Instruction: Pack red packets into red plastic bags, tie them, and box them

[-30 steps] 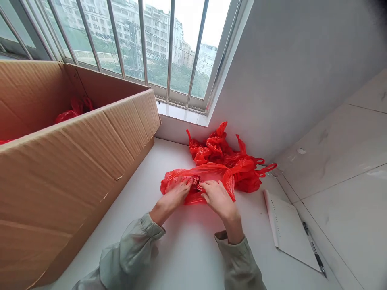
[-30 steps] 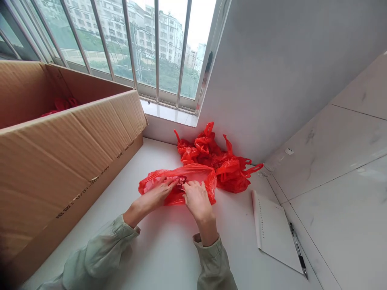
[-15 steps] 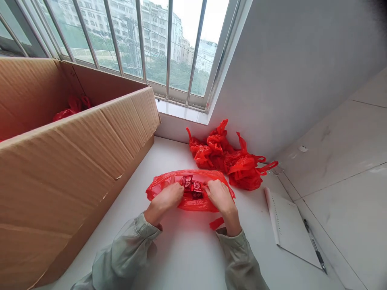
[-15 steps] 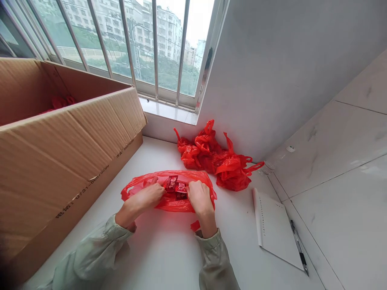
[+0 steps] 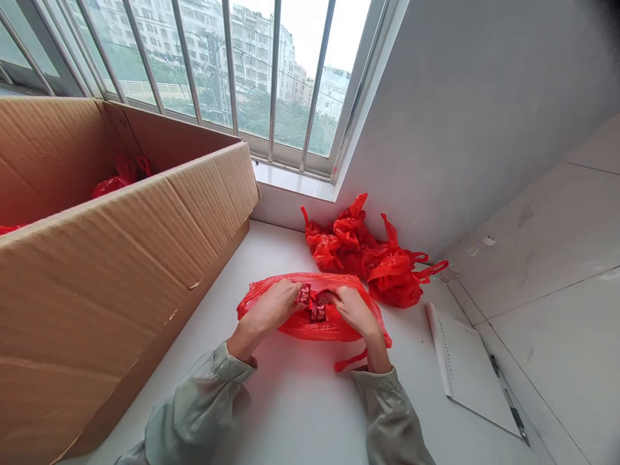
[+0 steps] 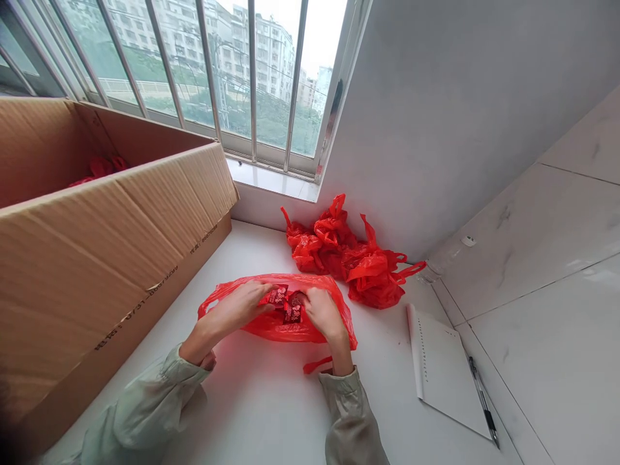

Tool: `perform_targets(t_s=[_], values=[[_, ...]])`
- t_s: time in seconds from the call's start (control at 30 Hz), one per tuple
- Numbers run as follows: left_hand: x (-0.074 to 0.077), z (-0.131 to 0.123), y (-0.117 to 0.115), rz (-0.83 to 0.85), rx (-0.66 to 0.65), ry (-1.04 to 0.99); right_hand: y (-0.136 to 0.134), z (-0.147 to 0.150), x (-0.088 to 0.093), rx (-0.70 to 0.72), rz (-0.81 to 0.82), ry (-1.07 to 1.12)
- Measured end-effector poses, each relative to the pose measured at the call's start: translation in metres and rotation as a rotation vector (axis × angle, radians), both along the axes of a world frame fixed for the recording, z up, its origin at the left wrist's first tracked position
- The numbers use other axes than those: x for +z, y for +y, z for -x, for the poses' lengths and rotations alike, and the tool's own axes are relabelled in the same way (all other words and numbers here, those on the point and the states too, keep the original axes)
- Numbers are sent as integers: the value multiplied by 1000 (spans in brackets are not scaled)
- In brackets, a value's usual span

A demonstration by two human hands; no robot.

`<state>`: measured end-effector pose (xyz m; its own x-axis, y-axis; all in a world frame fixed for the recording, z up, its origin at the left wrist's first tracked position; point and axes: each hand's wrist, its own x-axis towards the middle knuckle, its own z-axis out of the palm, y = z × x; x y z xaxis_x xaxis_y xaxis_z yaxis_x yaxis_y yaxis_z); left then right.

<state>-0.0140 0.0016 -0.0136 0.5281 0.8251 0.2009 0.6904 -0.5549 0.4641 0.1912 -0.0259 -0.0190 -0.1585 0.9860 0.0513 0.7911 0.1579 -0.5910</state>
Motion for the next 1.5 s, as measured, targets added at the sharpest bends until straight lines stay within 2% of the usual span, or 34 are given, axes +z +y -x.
perform_targets(t_s=[0.17, 0.23, 0.4, 0.53, 0.67, 0.87, 1.0, 1.2, 1.27, 1.33, 1.43, 1.5], values=[[16, -9, 1, 288, -124, -230, -3, -1, 9, 61, 53, 226], [17, -11, 2, 360, -120, -295, -3, 1, 9, 70, 62, 294], [20, -11, 4, 415, -60, -327, -4, 1, 9, 72, 88, 349], [24, -9, 2, 475, -65, -361, -4, -3, 9, 110, 152, 386], [27, -6, 3, 499, -88, -377, -4, -4, 11, 100, 143, 419], [28, -5, 4, 443, -86, -385, -8, 4, 19, 112, 106, 502], [24, -9, 5, 428, -68, -372, -9, 7, 17, 60, 100, 494], [23, -9, 6, 416, -107, -344, -7, 6, 15, 37, 81, 479], [20, -9, 8, 367, -74, -287, -5, 5, 13, 0, 60, 410], [12, -10, 10, 260, -12, -154, -4, 4, 10, -94, 34, 265], [-6, -12, 14, 106, 47, 38, -3, 2, 6, -257, 16, -11], [-21, -15, 15, 71, 63, 75, -3, 1, 5, -299, 20, -149]])
